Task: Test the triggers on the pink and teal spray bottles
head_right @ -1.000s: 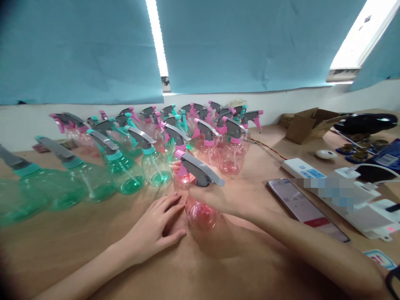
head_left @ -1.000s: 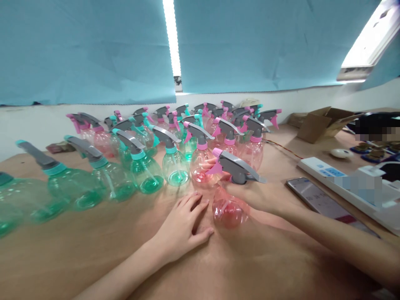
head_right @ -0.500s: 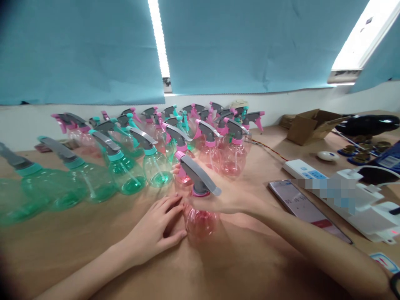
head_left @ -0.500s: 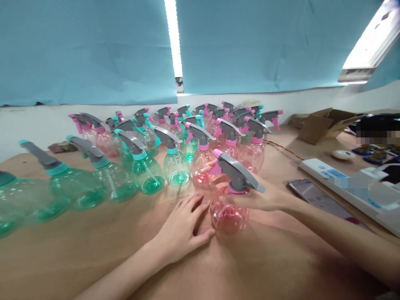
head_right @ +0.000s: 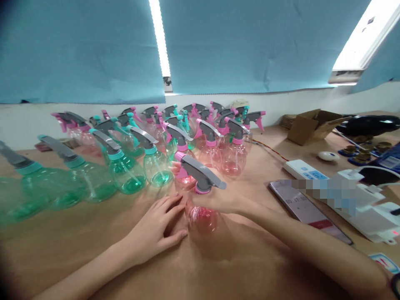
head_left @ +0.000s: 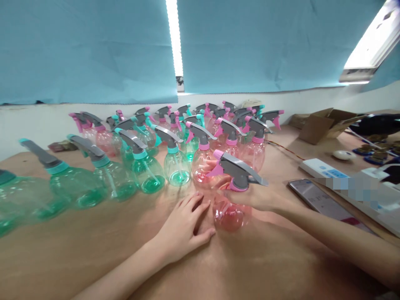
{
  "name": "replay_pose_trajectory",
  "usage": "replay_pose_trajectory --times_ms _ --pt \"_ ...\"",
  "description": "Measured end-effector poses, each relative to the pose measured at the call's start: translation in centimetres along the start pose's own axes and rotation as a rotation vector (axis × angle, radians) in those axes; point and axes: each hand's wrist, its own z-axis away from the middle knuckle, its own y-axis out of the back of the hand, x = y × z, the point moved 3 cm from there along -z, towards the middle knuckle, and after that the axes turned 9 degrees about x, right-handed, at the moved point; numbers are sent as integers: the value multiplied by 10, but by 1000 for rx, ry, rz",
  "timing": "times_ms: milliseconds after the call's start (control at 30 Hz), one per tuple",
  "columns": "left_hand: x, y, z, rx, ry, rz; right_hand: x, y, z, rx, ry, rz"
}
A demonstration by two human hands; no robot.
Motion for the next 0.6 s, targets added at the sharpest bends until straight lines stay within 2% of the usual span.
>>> replay_pose_trajectory --times_ms 167,300,600 --pt "1 1 -1 2 -3 1 -12 0 -2 -56 -21 -30" --pt "0 0 -1 3 -3 1 -22 3 -4 -58 -11 35" --pt "0 0 -2 -10 -10 -17 -12 5 0 -41 -44 131"
